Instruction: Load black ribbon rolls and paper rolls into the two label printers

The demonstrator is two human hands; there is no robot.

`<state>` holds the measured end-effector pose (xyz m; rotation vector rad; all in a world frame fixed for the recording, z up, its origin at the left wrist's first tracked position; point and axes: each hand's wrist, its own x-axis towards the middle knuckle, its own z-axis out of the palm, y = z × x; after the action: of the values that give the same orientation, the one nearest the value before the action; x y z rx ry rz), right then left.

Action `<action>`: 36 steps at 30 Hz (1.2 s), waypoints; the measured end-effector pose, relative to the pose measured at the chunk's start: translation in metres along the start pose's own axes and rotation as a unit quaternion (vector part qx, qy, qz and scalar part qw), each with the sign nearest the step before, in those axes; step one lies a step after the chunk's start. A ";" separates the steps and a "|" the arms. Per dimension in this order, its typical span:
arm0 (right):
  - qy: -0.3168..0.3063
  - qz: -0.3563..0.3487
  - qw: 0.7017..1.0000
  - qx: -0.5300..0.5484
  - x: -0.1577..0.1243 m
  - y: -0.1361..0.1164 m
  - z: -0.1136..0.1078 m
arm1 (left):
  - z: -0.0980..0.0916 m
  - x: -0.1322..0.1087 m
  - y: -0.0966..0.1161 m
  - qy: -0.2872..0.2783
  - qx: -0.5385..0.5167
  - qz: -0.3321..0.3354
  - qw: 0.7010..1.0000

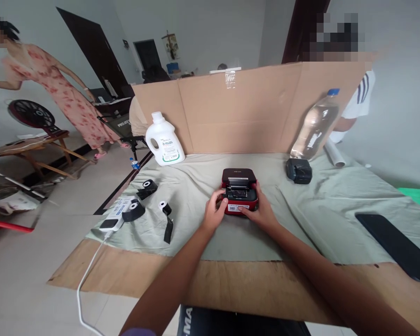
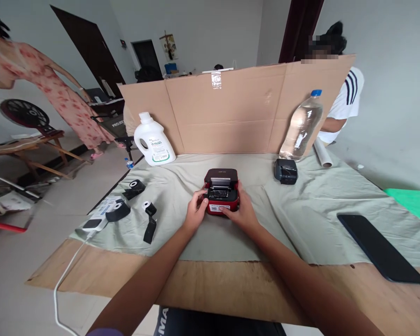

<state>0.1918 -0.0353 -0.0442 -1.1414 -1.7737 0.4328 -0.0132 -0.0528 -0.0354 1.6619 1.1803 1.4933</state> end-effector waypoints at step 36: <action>-0.240 0.021 0.963 -0.117 0.123 -0.058 -0.025 | -0.009 -0.006 0.010 -0.011 -0.048 0.012 0.999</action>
<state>0.1697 0.0346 0.0731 -1.3202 -2.2714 0.5722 -0.0197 -0.0635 -0.0279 1.6305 1.0638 1.5174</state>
